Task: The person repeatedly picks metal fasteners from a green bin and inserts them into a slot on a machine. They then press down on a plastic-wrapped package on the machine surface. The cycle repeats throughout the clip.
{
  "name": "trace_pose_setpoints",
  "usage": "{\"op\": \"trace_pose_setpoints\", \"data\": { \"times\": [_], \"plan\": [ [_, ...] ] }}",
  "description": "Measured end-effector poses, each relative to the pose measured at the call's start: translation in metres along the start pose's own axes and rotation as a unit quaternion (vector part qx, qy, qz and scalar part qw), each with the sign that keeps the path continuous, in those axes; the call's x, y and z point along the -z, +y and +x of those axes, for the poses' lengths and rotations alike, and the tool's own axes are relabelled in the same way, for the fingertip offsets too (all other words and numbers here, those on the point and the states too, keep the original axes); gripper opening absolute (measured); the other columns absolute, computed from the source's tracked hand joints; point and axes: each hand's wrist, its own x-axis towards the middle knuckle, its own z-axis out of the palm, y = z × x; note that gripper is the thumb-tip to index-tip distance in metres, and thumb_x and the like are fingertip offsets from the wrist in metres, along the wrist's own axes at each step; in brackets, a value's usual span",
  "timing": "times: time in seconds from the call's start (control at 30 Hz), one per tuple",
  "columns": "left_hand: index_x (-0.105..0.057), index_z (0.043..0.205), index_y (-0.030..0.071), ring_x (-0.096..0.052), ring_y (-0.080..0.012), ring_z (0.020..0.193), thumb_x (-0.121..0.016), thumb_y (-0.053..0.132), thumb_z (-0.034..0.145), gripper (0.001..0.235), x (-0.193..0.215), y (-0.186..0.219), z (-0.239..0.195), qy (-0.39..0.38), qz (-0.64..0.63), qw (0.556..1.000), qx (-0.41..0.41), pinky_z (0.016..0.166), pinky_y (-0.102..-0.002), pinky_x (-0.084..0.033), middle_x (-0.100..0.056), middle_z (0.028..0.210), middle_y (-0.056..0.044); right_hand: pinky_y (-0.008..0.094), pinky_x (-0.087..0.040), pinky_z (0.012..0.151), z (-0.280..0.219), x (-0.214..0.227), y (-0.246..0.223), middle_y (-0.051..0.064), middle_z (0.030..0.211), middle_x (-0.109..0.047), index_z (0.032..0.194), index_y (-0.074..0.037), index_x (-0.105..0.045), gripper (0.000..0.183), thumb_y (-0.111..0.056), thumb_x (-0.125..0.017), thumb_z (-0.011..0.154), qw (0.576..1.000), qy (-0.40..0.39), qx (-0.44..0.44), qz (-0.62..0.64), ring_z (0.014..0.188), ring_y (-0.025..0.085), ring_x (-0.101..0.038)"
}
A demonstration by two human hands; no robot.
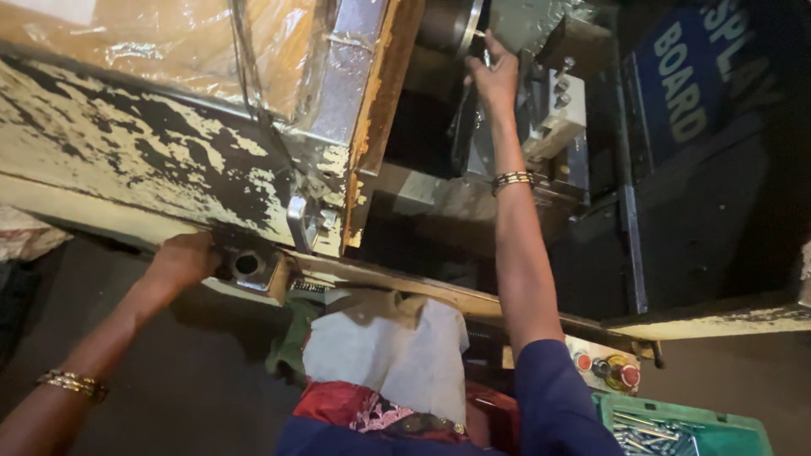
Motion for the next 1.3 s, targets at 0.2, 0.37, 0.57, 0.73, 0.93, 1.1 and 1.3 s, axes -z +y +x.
{"op": "trace_pose_setpoints", "data": {
  "times": [0.2, 0.37, 0.57, 0.73, 0.93, 1.1, 1.3],
  "plan": [
    [-0.07, 0.108, 0.009, -0.073, -0.038, 0.084, -0.065, 0.032, 0.093, 0.027, 0.108, 0.093, -0.011, -0.06, 0.006, 0.998, 0.01, 0.073, -0.051, -0.058, -0.075, 0.089, -0.018, 0.025, -0.051, 0.052, 0.002, 0.003, 0.011, 0.01, 0.102, -0.077, 0.149, 0.008, -0.047, 0.069, 0.002, -0.072, 0.086, 0.999, 0.02, -0.036, -0.027, 0.057, 0.009, -0.063],
    [-0.061, 0.103, 0.002, -0.062, -0.0381, 0.071, -0.057, 0.027, 0.099, 0.026, 0.193, 0.18, -0.028, 0.018, -0.243, 0.946, -0.212, 0.066, -0.046, -0.052, -0.065, 0.08, -0.02, 0.025, -0.053, 0.057, -0.008, 0.001, -0.025, 0.015, 0.092, -0.077, 0.149, 0.007, -0.044, 0.072, -0.005, -0.076, 0.086, 0.987, 0.0, -0.041, -0.158, 0.061, 0.011, -0.066],
    [-0.07, 0.11, 0.012, -0.057, -0.0306, 0.054, -0.029, 0.022, 0.113, 0.043, 0.174, 0.166, -0.009, -0.23, -0.16, 0.958, 0.06, 0.051, -0.048, -0.051, -0.062, 0.063, -0.016, 0.035, -0.061, 0.072, -0.111, 0.051, -0.128, 0.01, 0.106, -0.077, 0.124, -0.004, -0.07, 0.036, -0.022, -0.082, 0.095, 0.942, -0.155, 0.164, -0.249, 0.085, 0.019, -0.076],
    [-0.069, 0.103, 0.005, -0.052, -0.0173, 0.046, -0.052, 0.026, 0.108, 0.027, 0.115, 0.114, -0.009, -0.012, -0.005, 0.979, -0.201, 0.045, -0.037, -0.043, -0.06, 0.065, -0.008, 0.049, -0.055, 0.063, -0.278, 0.162, -0.208, 0.014, 0.077, -0.073, 0.096, -0.012, -0.079, 0.027, -0.037, -0.082, 0.086, 0.806, -0.24, -0.062, -0.537, 0.073, 0.037, -0.07],
    [-0.069, 0.098, 0.002, -0.053, -0.0154, 0.046, -0.053, 0.029, 0.109, 0.033, 0.07, 0.103, 0.006, -0.022, 0.083, 0.969, -0.23, 0.044, -0.031, -0.041, -0.063, 0.065, -0.009, 0.049, -0.056, 0.063, -0.404, 0.256, -0.209, 0.017, 0.075, -0.071, 0.082, -0.011, -0.078, 0.032, -0.039, -0.086, 0.069, 0.713, -0.207, -0.182, -0.645, 0.073, 0.038, -0.071],
    [-0.069, 0.094, 0.0, -0.055, -0.0138, 0.046, -0.054, 0.031, 0.111, 0.039, 0.095, 0.16, 0.002, 0.057, 0.206, 0.939, -0.27, 0.042, -0.027, -0.039, -0.065, 0.066, -0.009, 0.047, -0.057, 0.064, -0.443, 0.276, -0.154, 0.018, 0.075, -0.07, 0.075, -0.007, -0.076, 0.033, -0.038, -0.086, 0.069, 0.662, -0.205, -0.264, -0.671, 0.071, 0.037, -0.071],
    [-0.074, 0.083, -0.002, -0.051, -0.0195, 0.034, -0.048, 0.021, 0.112, 0.046, 0.127, 0.299, -0.003, -0.02, -0.116, 0.954, -0.275, 0.032, -0.033, -0.033, -0.056, 0.049, -0.011, 0.048, -0.057, 0.065, -0.456, 0.272, -0.137, 0.019, 0.075, -0.069, 0.074, -0.003, -0.074, 0.037, -0.036, -0.087, 0.063, 0.719, -0.171, -0.241, -0.629, 0.073, 0.039, -0.071]
  ]
}}
